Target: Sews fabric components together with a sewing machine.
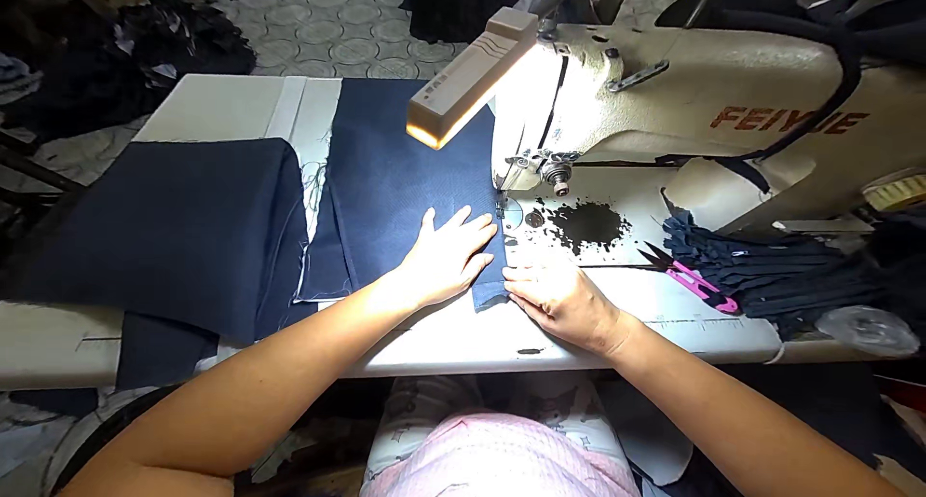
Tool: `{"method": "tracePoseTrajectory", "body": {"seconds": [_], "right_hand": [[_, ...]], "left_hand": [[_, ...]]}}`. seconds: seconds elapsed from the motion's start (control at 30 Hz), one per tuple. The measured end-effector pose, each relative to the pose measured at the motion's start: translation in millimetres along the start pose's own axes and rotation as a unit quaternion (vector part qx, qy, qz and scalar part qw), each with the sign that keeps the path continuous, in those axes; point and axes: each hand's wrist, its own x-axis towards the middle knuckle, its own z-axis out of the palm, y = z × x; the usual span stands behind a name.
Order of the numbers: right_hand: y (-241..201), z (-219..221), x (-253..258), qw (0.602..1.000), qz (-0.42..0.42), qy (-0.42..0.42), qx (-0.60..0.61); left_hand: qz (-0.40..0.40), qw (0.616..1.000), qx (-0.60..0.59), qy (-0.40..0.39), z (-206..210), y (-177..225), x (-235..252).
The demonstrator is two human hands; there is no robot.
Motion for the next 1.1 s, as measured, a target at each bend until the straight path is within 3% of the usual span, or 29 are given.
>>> {"method": "tracePoseTrajectory", "body": {"seconds": [0.47, 0.87, 1.1], "right_hand": [[28.0, 10.2, 26.0, 0.999, 0.029, 0.008, -0.014], [25.3, 16.5, 29.0, 0.996, 0.084, 0.027, -0.016], [25.9, 16.2, 32.0, 0.992, 0.124, -0.013, -0.013]], "left_hand": [[-0.007, 1.000, 0.007, -0.024, -13.3, -24.8, 38.9], [-0.002, 0.999, 0.009, -0.032, -19.2, -37.3, 54.7], [0.046, 0.998, 0.045, 0.021, -21.8, -47.6, 76.6]]}}
